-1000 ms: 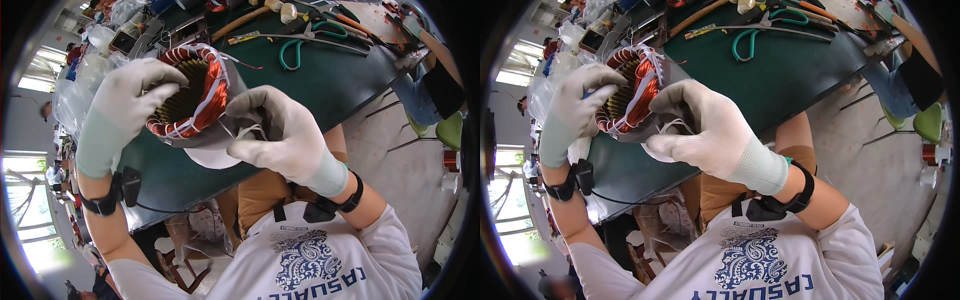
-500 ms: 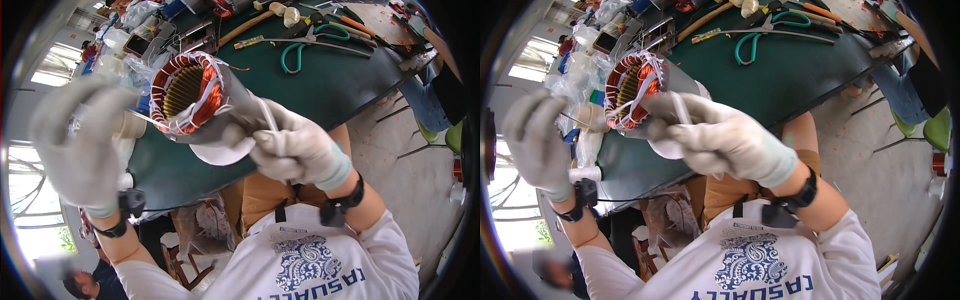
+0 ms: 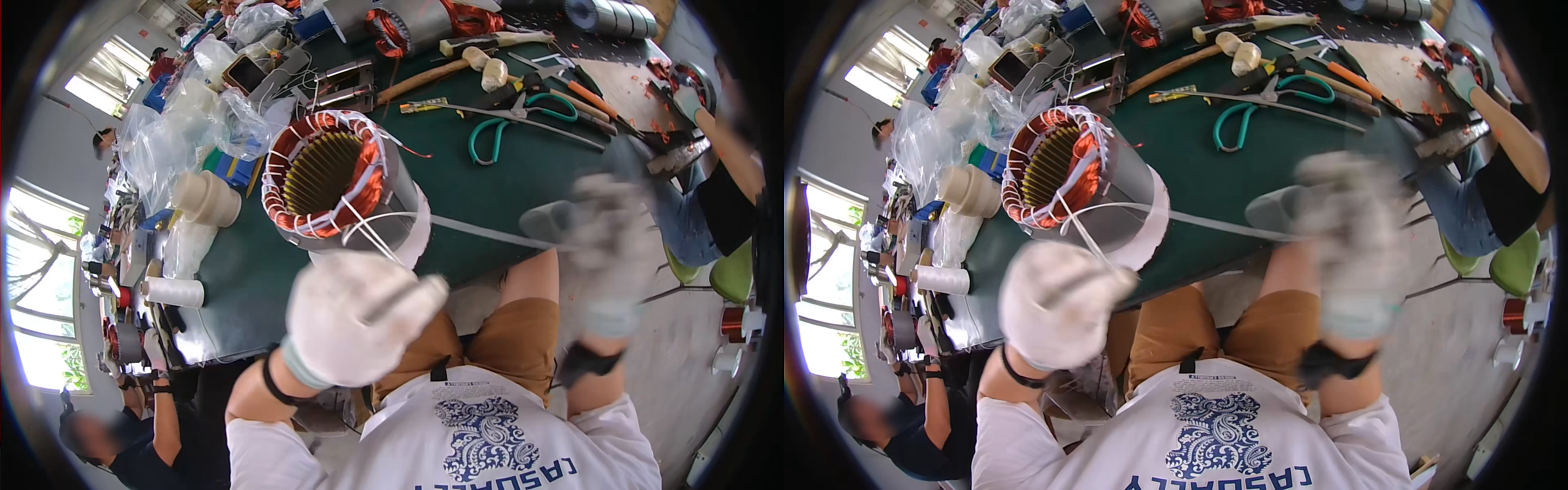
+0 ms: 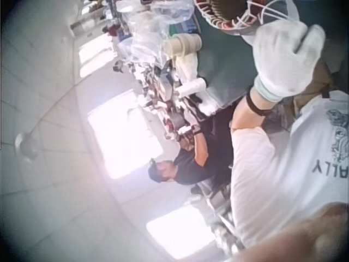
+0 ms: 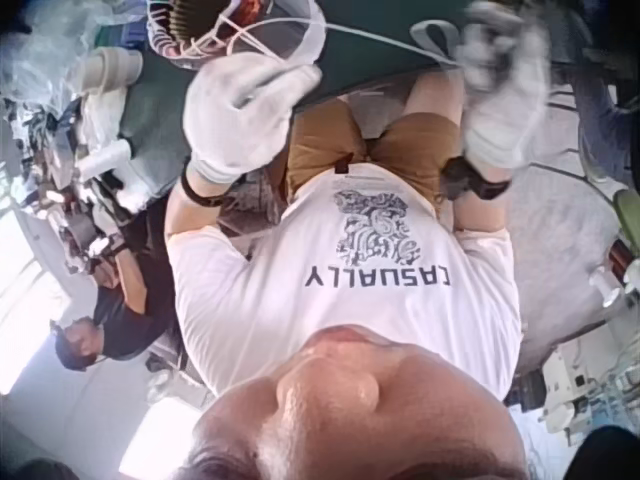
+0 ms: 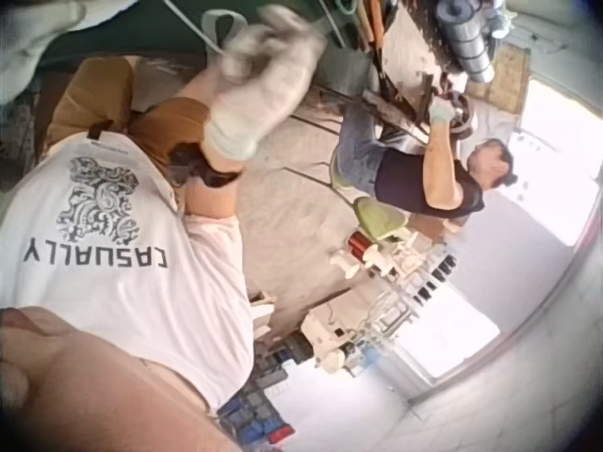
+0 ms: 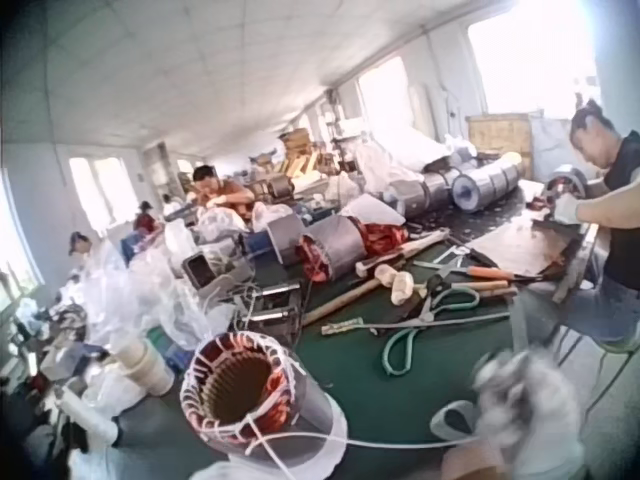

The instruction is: Tying down and securing copper windings on an electric motor stator using string and pliers.

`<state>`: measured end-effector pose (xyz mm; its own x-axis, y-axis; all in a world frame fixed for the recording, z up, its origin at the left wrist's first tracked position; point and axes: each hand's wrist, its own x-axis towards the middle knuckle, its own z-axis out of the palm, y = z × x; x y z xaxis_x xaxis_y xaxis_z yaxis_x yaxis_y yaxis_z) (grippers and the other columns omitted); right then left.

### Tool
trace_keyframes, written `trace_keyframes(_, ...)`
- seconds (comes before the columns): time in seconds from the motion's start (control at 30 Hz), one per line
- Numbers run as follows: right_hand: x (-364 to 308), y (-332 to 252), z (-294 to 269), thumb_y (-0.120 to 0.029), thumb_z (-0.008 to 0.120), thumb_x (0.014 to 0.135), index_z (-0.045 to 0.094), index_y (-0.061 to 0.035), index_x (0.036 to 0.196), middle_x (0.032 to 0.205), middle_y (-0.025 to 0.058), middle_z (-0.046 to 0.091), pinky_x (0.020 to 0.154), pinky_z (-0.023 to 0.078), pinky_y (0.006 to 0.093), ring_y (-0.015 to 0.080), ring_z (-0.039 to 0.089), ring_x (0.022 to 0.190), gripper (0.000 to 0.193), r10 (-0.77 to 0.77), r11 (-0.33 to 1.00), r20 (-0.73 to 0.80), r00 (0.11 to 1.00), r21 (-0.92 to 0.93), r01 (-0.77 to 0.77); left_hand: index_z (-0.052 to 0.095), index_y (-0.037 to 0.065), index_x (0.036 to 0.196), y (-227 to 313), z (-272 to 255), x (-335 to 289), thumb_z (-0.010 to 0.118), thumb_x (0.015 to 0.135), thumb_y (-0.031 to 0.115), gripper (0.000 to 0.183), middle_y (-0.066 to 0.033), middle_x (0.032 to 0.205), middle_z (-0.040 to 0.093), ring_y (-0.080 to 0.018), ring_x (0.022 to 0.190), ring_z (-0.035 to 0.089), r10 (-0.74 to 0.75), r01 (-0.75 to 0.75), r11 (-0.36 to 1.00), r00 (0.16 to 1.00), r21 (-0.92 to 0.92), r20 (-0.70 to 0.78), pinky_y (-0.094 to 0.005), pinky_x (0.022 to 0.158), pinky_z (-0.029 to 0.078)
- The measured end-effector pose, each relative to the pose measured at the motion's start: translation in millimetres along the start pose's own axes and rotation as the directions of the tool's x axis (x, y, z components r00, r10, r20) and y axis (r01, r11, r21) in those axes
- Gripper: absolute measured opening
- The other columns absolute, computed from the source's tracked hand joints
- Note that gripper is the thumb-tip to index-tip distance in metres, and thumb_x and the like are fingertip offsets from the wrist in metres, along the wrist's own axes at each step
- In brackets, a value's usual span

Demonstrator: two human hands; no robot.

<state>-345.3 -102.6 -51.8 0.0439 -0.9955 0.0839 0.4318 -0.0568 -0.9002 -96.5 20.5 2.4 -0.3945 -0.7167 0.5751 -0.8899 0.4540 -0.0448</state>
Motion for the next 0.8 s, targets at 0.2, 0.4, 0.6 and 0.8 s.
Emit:
trace_keyframes(0.2, -21.5, 9.3, 90.2, -0.024, 0.066, 0.096, 0.073, -0.0031, 0.094, 0.077, -0.0012, 0.064, 0.072, 0.049, 0.0300, 0.0107, 0.056, 0.075, 0.022, 0.487, 0.775, 0.706, 0.514, -0.077, -0.628, 0.071, 0.009, 0.097, -15.4, 1.7, -33.9, 0.076, 0.065, 0.012, 0.032, -0.0079, 0.102, 0.063, -0.0283, 0.095, 0.062, 0.081, -0.087, 0.988, 0.995, -0.127, -0.057, -0.0415, 0.083, 0.052)
trace_keyframes(0.4, -30.9, 15.2, 121.1, -0.029, 0.060, 0.103, 0.059, -0.0011, 0.104, 0.083, 0.0077, 0.064, 0.061, 0.045, 0.0262, 0.0117, 0.056, 0.067, 0.028, 0.182, 0.718, 0.834, 0.521, 0.249, -0.650, 0.070, 0.009, 0.101, -62.8, 21.6, -15.7, 0.075, 0.082, 0.022, 0.024, -0.0003, 0.094, 0.067, -0.0207, 0.084, 0.062, -0.189, 0.207, 0.977, 0.949, 0.046, -0.251, -0.0409, 0.084, 0.047)
trace_keyframes(0.6, -23.6, 81.1, 105.4, -0.022, 0.059, 0.102, 0.062, -0.0011, 0.089, 0.080, 0.0072, 0.064, 0.065, 0.050, 0.0299, 0.0168, 0.062, 0.071, 0.025, 0.046, 0.990, 0.818, 0.574, 0.037, -0.133, 0.068, 0.002, 0.106, -70.6, 7.8, -24.7, 0.073, 0.083, 0.051, 0.054, -0.0078, 0.094, 0.071, -0.0292, 0.087, 0.060, -0.234, 0.240, 0.969, 0.967, 0.060, -0.098, -0.0409, 0.083, 0.047)
trace_keyframes(0.8, -41.5, 91.5, 106.6, -0.016, 0.070, 0.090, 0.072, -0.0068, 0.094, 0.092, 0.0114, 0.066, 0.075, 0.052, 0.0358, 0.0270, 0.063, 0.084, 0.010, -0.179, 0.970, 0.705, 0.686, 0.009, 0.244, 0.063, 0.005, 0.086, -55.4, 15.8, 3.1, 0.074, 0.083, 0.032, 0.030, -0.0105, 0.080, 0.060, -0.0326, 0.080, 0.058, -0.385, 0.393, 0.917, 0.916, 0.066, -0.109, -0.0434, 0.078, 0.042)
